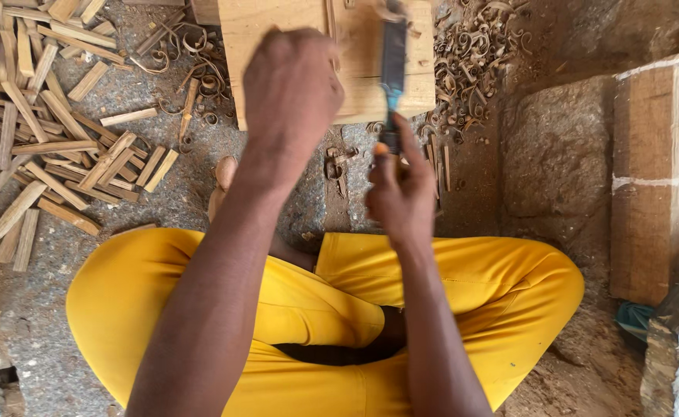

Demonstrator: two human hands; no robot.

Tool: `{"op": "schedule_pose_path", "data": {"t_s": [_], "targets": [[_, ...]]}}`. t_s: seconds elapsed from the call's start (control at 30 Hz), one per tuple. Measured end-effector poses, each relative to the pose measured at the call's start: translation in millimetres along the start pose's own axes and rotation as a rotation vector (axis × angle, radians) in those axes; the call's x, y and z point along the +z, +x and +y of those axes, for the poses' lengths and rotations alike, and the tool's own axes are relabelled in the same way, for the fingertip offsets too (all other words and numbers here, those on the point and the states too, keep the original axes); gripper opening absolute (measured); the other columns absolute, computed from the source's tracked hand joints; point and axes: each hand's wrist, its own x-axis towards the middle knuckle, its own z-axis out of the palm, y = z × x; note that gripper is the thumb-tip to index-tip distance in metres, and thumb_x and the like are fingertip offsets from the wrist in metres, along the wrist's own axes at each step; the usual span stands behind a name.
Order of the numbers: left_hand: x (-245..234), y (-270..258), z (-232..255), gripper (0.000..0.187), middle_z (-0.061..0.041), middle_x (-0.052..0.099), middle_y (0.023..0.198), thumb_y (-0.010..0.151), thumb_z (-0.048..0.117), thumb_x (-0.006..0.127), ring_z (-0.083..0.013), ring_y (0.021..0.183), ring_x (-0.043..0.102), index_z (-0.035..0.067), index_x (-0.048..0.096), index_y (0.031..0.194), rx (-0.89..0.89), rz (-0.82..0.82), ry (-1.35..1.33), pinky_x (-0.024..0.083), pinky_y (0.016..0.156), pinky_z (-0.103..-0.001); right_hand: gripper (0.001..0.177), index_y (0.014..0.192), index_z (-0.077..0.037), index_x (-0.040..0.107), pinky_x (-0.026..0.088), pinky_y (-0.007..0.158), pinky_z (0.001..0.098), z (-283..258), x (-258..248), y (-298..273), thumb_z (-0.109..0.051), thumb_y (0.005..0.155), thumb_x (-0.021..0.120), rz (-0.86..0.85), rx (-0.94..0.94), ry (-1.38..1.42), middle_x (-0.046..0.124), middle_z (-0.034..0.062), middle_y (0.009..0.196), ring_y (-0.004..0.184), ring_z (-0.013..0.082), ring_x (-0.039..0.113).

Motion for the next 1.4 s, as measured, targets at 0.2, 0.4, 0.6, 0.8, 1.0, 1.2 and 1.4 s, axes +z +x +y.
{"op": "schedule_pose_path", "data": {"t_s": [0.2,0.4,0.6,0.8,1.0,1.2,1.4], "targets": [[19.1,10.0,-20.0,0.046,-0.021,0.072,0.119,0.081,-0.008,0.070,-0.0389,0.115,0.065,0.011,0.077,0.123,0.045,0.000,0.146,0.040,0.110,-0.059,0.046,0.147,-0.003,0.055,0.041,0.034,0.0263,31.1,-33.3,-26.6,-0.018,0.104,0.060,0.051,-0.233,-0.361,0.073,0.0046,0.074,0.044,0.0031,0.054],[41.2,0.3,-19.4,0.055,-0.026,0.054,0.148,0.088,-0.009,0.065,-0.0476,0.142,0.038,0.026,0.075,0.128,0.014,-0.057,0.203,0.021,0.117,-0.068,0.045,0.145,-0.004,0.057,0.037,0.030,0.0304,48.6,-31.5,-54.0,-0.016,0.102,0.062,-0.060,-0.203,-0.311,0.073,0.0036,0.068,0.037,0.0056,0.047],[40.9,-3.5,-22.4,0.045,-0.027,0.055,0.147,0.091,0.003,0.072,-0.0487,0.142,0.039,0.028,0.076,0.129,0.011,-0.039,0.222,0.021,0.118,-0.069,0.047,0.147,-0.009,0.060,0.044,0.047,0.0308,38.6,-22.7,-65.7,-0.014,0.101,0.070,-0.056,-0.347,-0.319,0.067,0.0101,0.065,0.052,0.0036,0.053],[44.2,-4.7,-22.1,0.046,-0.026,0.056,0.146,0.089,0.003,0.075,-0.0483,0.141,0.041,0.028,0.077,0.127,0.014,-0.015,0.242,0.023,0.117,-0.070,0.048,0.146,-0.008,0.059,0.037,0.041,0.0328,34.2,-20.0,-61.9,-0.014,0.099,0.069,-0.084,-0.277,-0.361,0.059,0.0052,0.052,0.043,0.0072,0.045],[45.9,-5.3,-23.6,0.044,-0.026,0.056,0.146,0.089,0.005,0.076,-0.0481,0.140,0.042,0.028,0.077,0.126,0.008,-0.021,0.257,0.025,0.116,-0.070,0.048,0.145,-0.007,0.059,0.038,0.041,0.0324,32.7,-18.7,-60.8,-0.015,0.099,0.069,-0.081,-0.280,-0.381,0.060,0.0053,0.050,0.041,0.0076,0.047],[50.0,-4.8,-25.3,0.047,-0.027,0.055,0.148,0.090,0.003,0.075,-0.0476,0.142,0.042,0.028,0.076,0.129,0.014,-0.012,0.243,0.023,0.118,-0.070,0.044,0.144,-0.005,0.059,0.052,0.045,0.0323,23.4,-14.9,-56.8,-0.010,0.100,0.065,-0.078,-0.339,-0.305,0.075,0.0102,0.071,0.051,0.0075,0.066],[21.5,-9.1,3.0,0.050,-0.028,0.052,0.151,0.086,-0.006,0.065,-0.0484,0.141,0.040,0.015,0.074,0.131,0.094,0.001,0.237,0.021,0.116,-0.066,0.043,0.141,-0.004,0.061,0.049,0.046,0.0351,7.9,-12.6,-56.7,-0.004,0.098,0.064,-0.068,-0.341,-0.337,0.074,0.0150,0.070,0.047,0.0131,0.063]]}}
